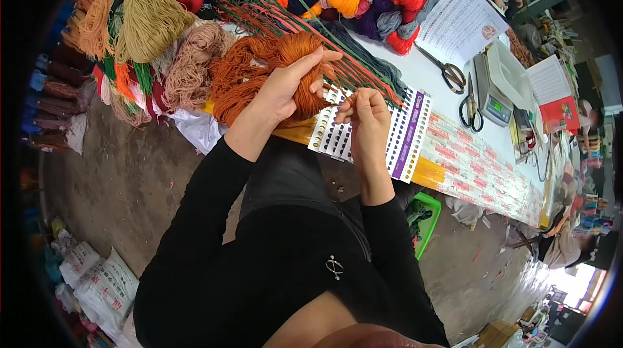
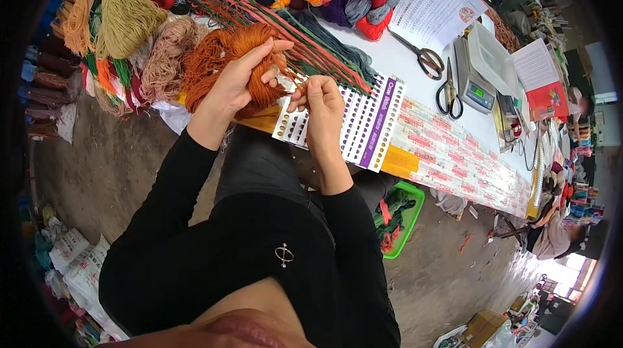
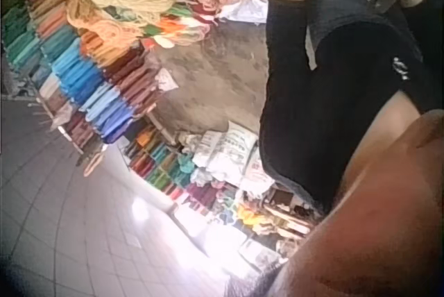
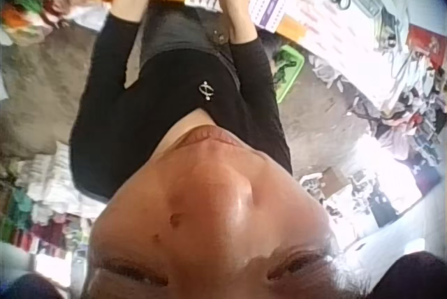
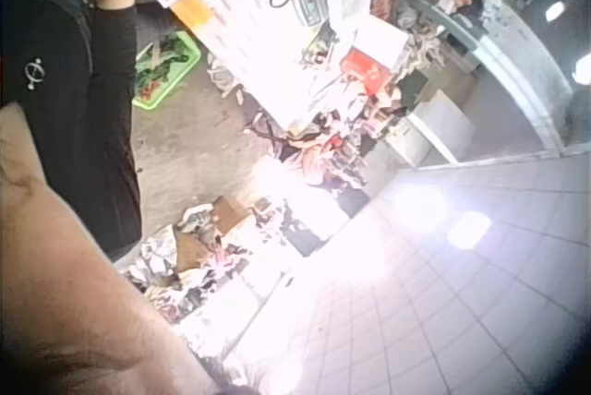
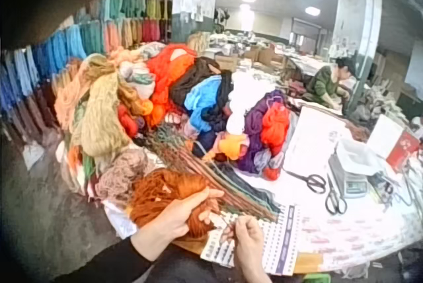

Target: Organize and attach colored yarn bundles to a color reference chart.

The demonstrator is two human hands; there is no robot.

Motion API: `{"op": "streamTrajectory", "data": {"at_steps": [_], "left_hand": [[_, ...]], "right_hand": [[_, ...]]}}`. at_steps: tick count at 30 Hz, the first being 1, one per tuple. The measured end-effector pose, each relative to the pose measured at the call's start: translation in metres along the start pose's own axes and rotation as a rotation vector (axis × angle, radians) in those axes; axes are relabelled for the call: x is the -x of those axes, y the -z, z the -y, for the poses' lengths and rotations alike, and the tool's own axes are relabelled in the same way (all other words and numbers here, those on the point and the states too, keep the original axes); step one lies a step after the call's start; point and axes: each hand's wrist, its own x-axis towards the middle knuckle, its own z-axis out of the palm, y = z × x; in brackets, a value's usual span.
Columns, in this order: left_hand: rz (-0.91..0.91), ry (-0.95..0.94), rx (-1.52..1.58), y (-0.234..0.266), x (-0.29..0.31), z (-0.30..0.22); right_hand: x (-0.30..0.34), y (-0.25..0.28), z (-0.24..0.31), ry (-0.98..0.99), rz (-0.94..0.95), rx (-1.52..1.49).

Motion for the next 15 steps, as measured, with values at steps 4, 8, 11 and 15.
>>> {"op": "streamTrajectory", "data": {"at_steps": [4, 8, 11, 15], "left_hand": [[0.043, 0.017, -0.042, 0.0020, 0.0001, 0.0016], [0.082, 0.056, -0.062, 0.0023, 0.0016, 0.0028], [0.087, 0.087, -0.097, -0.0044, 0.0056, -0.0011], [0.133, 0.095, -0.073, -0.0002, 0.0033, 0.0013]], "right_hand": [[0.0014, -0.0030, 0.0016, 0.005, -0.026, 0.012], [0.0029, -0.0034, 0.0016, 0.051, -0.013, 0.043], [0.0025, -0.0032, 0.0003, 0.068, -0.015, 0.063], [0.0028, -0.0038, 0.0020, 0.073, -0.011, 0.077]]}}
